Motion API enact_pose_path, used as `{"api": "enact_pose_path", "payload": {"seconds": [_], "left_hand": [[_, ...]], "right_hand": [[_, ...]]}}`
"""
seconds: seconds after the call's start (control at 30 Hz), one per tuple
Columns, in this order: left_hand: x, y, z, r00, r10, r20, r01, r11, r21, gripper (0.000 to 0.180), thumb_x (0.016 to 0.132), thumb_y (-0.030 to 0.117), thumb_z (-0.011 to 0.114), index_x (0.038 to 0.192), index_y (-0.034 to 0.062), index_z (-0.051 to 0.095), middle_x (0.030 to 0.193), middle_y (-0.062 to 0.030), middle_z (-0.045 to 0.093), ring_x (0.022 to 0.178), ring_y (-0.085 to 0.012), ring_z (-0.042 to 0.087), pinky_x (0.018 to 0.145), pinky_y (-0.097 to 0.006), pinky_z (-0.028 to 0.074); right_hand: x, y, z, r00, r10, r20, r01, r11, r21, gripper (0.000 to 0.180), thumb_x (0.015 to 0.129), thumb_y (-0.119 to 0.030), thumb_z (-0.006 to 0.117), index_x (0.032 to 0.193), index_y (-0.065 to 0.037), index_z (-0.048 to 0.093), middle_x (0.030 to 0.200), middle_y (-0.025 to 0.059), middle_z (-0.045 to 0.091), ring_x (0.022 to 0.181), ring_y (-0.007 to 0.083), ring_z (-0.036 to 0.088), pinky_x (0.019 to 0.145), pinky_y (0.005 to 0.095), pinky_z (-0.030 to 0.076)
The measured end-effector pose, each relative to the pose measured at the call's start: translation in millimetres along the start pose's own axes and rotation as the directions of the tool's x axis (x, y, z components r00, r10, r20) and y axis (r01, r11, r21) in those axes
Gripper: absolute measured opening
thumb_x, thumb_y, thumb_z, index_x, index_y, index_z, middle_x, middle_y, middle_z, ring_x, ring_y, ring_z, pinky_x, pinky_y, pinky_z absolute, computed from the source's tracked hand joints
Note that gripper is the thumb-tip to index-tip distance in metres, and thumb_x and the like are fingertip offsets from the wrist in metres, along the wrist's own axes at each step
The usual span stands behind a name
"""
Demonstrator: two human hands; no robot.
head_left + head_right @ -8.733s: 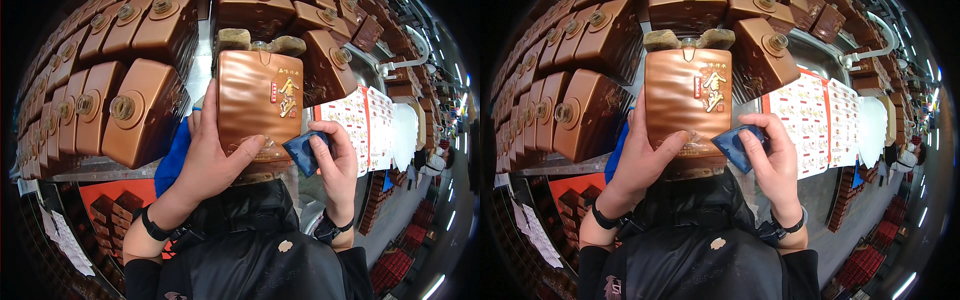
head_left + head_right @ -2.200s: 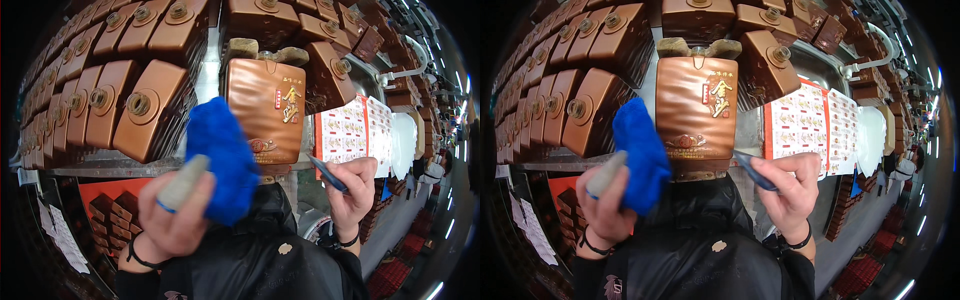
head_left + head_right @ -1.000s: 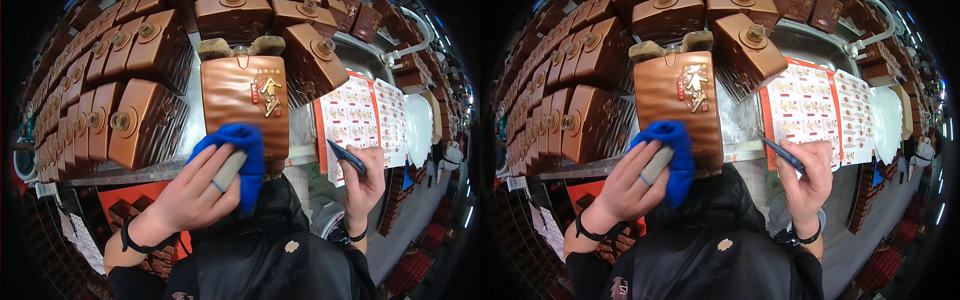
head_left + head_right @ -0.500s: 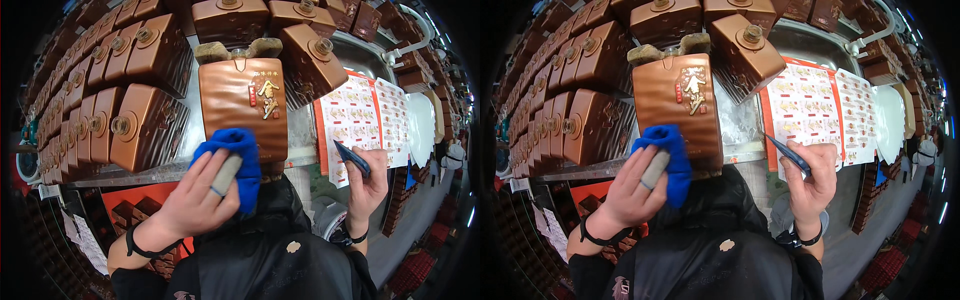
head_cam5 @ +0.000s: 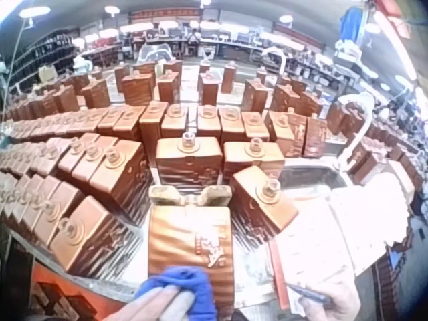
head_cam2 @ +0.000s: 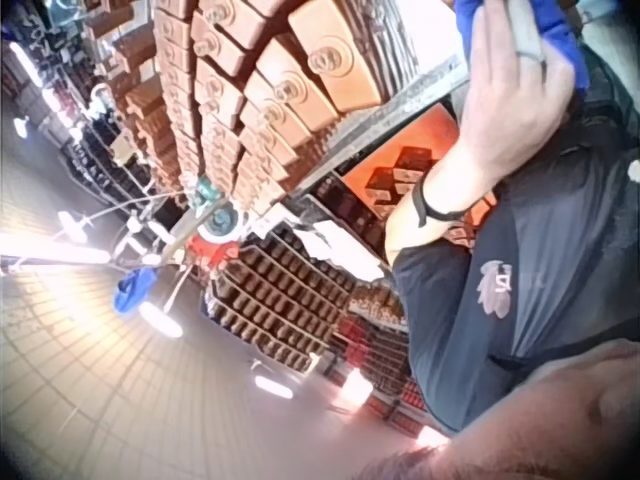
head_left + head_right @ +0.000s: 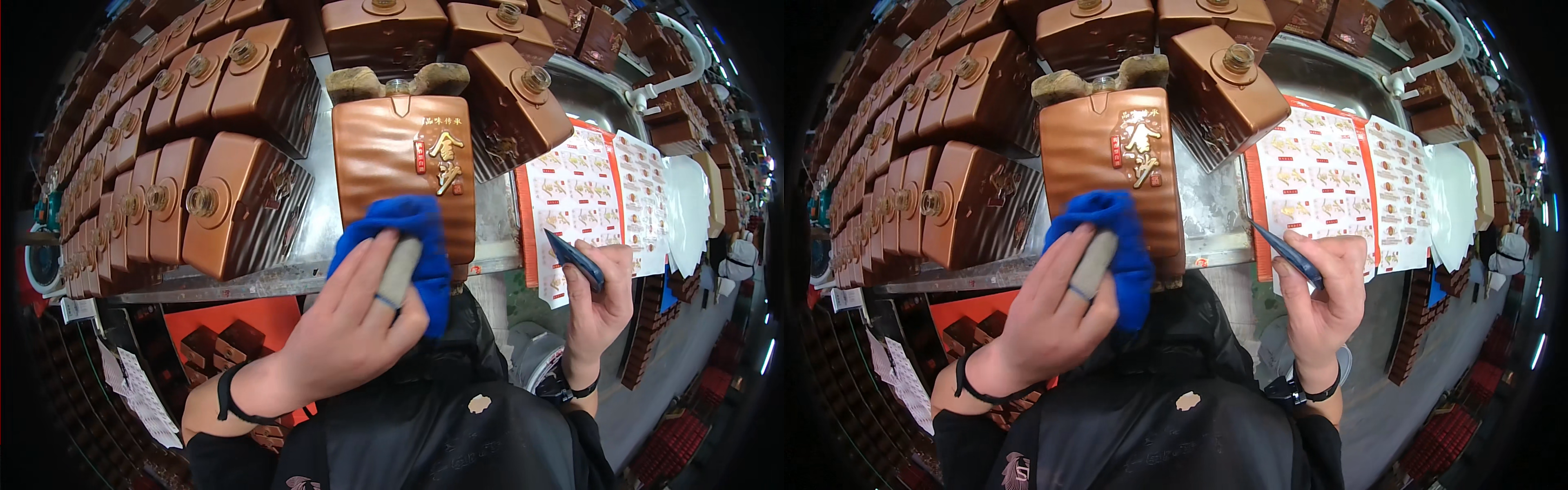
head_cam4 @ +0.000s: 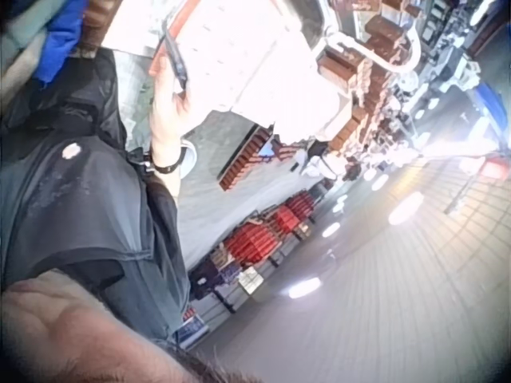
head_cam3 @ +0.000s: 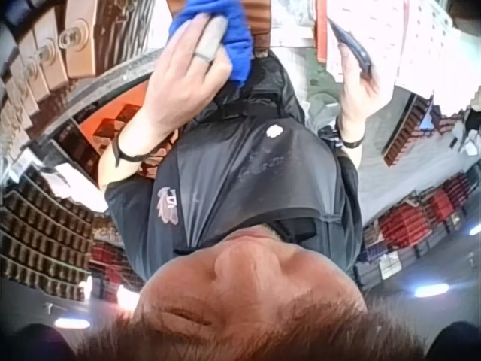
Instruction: Applying decorative labels and security seals to ceramic/glass bottles on a production line.
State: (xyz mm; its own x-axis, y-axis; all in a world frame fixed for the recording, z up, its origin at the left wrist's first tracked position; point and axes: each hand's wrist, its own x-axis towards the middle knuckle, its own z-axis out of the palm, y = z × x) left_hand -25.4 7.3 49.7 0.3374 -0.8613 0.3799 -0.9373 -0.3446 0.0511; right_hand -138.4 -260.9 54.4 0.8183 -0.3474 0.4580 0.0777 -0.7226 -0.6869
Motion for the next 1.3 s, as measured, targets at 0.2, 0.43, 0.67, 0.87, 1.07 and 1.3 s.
{"api": "enact_pose_path", "payload": {"seconds": [0.2,0.43,0.67,0.87,1.07,1.3], "left_hand": [[-8.8,-6.9,5.9,1.000,0.018,-0.015,-0.019,0.996,-0.087,0.014,0.084,0.013,0.062,0.092,0.0026,0.057,0.121,-0.0248,0.067,0.122,-0.0415,0.061,0.104,-0.048,0.052],[-66.9,-15.0,-2.3,0.958,-0.279,-0.066,0.280,0.960,0.005,0.026,0.086,0.001,0.062,0.110,-0.0050,0.056,0.128,-0.0293,0.063,0.120,-0.0460,0.062,0.091,-0.049,0.058],[-45.9,0.6,-1.0,0.944,-0.225,-0.240,0.197,0.971,-0.136,0.019,0.087,0.002,0.063,0.105,-0.0039,0.059,0.120,-0.0288,0.065,0.115,-0.0455,0.065,0.091,-0.050,0.059],[7.5,12.7,36.3,0.967,-0.008,-0.255,-0.008,0.998,-0.065,0.010,0.089,0.007,0.062,0.096,0.0002,0.057,0.116,-0.0240,0.069,0.116,-0.0420,0.065,0.097,-0.051,0.057],[-19.0,1.5,19.3,0.973,-0.043,-0.228,0.044,0.999,-0.003,0.011,0.089,0.013,0.062,0.094,0.0046,0.058,0.117,-0.0226,0.069,0.113,-0.0391,0.067,0.097,-0.048,0.056],[-60.8,-13.0,-2.6,0.952,-0.269,-0.146,0.284,0.954,0.097,0.018,0.088,0.002,0.062,0.104,-0.0033,0.060,0.109,-0.0226,0.068,0.105,-0.0415,0.067,0.083,-0.048,0.061]], "right_hand": [[0.5,-3.3,-3.0,1.000,-0.031,-0.001,0.031,0.999,-0.027,0.035,0.078,0.006,0.078,0.112,-0.002,0.071,0.090,0.0052,0.062,0.085,0.0180,0.053,0.075,0.0289,0.042],[1.4,3.6,-6.1,1.000,0.018,-0.019,-0.019,0.999,-0.039,0.033,0.081,0.005,0.076,0.113,-0.002,0.071,0.090,0.0050,0.061,0.085,0.0171,0.052,0.075,0.0277,0.042],[4.0,0.7,-3.2,0.998,0.061,-0.022,-0.061,0.997,0.038,0.034,0.081,0.007,0.076,0.114,-0.001,0.071,0.091,0.0046,0.059,0.084,0.0158,0.052,0.074,0.0263,0.041],[2.4,-1.2,0.0,1.000,-0.028,-0.007,0.028,0.999,-0.035,0.035,0.080,0.010,0.075,0.113,0.000,0.071,0.093,0.0059,0.058,0.085,0.0158,0.052,0.073,0.0259,0.042],[-0.7,0.3,-6.2,0.997,0.056,-0.058,-0.055,0.998,0.015,0.032,0.083,0.011,0.073,0.114,0.002,0.070,0.095,0.0077,0.057,0.089,0.0168,0.055,0.075,0.0259,0.045],[2.8,6.6,-4.1,1.000,0.027,-0.001,-0.027,1.000,0.015,0.031,0.085,0.011,0.071,0.115,0.002,0.069,0.097,0.0089,0.058,0.090,0.0169,0.055,0.075,0.0261,0.047]]}}
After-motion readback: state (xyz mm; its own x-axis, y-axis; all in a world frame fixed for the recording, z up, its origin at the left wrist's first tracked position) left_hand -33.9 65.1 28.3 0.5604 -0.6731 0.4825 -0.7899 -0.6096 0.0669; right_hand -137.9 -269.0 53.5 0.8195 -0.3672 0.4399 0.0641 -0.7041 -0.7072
